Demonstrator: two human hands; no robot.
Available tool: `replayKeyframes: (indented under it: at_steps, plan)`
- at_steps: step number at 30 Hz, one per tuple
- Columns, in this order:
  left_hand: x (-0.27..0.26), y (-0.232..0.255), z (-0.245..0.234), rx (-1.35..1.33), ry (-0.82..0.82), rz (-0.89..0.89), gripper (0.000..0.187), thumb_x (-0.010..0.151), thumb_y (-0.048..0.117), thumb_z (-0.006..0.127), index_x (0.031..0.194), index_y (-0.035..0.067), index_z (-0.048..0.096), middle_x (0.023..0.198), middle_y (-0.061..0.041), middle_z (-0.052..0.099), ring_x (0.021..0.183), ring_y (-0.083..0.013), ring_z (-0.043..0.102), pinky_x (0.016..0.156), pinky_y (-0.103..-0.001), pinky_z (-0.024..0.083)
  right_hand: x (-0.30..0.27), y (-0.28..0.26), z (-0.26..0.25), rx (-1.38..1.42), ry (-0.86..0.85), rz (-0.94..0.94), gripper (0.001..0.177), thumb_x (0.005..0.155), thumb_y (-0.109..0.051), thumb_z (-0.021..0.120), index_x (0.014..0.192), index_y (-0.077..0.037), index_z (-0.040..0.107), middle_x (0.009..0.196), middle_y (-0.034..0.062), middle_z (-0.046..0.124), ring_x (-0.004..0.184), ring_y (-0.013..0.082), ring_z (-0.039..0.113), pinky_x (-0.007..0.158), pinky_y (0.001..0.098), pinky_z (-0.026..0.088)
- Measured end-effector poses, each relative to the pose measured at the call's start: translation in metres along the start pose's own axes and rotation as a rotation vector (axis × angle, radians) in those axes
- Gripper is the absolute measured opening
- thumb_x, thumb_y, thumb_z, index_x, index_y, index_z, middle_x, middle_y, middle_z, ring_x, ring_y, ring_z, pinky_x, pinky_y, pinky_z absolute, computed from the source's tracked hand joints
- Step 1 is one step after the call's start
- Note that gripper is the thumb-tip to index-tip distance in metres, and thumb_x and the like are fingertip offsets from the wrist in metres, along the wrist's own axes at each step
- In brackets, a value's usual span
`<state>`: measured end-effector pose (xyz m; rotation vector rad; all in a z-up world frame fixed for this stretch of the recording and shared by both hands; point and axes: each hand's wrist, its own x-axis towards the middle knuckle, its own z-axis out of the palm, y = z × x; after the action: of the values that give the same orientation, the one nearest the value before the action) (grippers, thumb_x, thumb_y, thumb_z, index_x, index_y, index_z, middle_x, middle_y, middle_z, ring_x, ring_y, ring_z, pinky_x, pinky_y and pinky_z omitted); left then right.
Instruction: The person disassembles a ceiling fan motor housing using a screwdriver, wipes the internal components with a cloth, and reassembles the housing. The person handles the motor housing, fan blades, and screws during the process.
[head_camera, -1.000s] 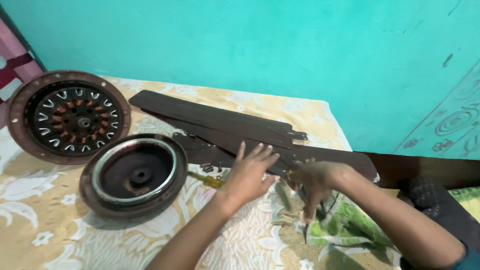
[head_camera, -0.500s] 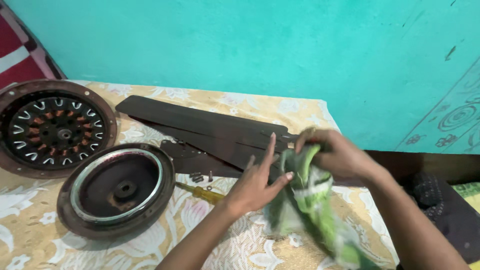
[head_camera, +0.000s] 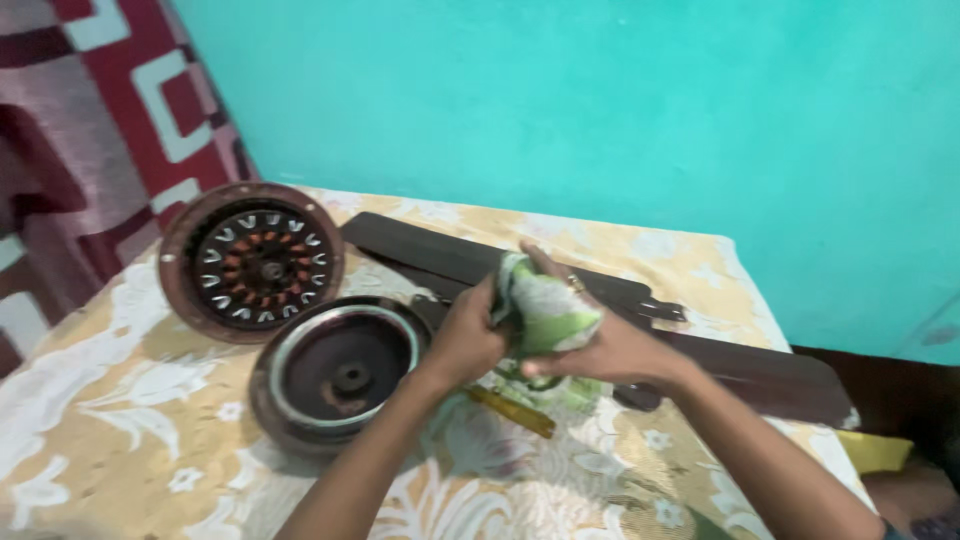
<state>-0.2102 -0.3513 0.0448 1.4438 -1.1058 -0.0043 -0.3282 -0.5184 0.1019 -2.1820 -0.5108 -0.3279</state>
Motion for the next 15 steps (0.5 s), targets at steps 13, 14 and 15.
replayKeyframes:
  at_steps: [13,14,15]
  plan:
    - [-0.114,-0.035,-0.164,0.339,0.605,-0.228,0.054,0.095,0.041,0.066,0.137,0.009,0.056,0.117,-0.013,0.074,0.112,-0.0255,0.072,0.097,-0.036,0.054,0.105,-0.015,0.068,-0.320,0.307,0.162,0.058,0.075,0.004,0.076,0.126,-0.020,0.066,0.137,0.0101,0.059,0.130,0.0313,0.058,0.108,0.0426,0.049]
    - [-0.123,-0.046,-0.169,0.387,0.684,-0.266,0.049,0.096,0.039,0.067,0.133,0.008,0.059,0.114,-0.014,0.074,0.109,-0.0252,0.072,0.096,-0.036,0.054,0.114,-0.017,0.071,-0.340,0.294,0.194,0.056,0.074,0.005,0.076,0.122,-0.022,0.071,0.136,0.0093,0.059,0.127,0.0307,0.059,0.107,0.0419,0.052]
    - [-0.124,-0.059,-0.176,0.421,0.738,-0.321,0.049,0.096,0.041,0.066,0.131,0.007,0.059,0.114,-0.014,0.074,0.106,-0.0263,0.072,0.094,-0.037,0.054,0.124,-0.016,0.076,-0.330,0.291,0.170,0.059,0.071,0.008,0.074,0.123,-0.021,0.071,0.137,0.0100,0.057,0.126,0.0313,0.059,0.105,0.0423,0.053]
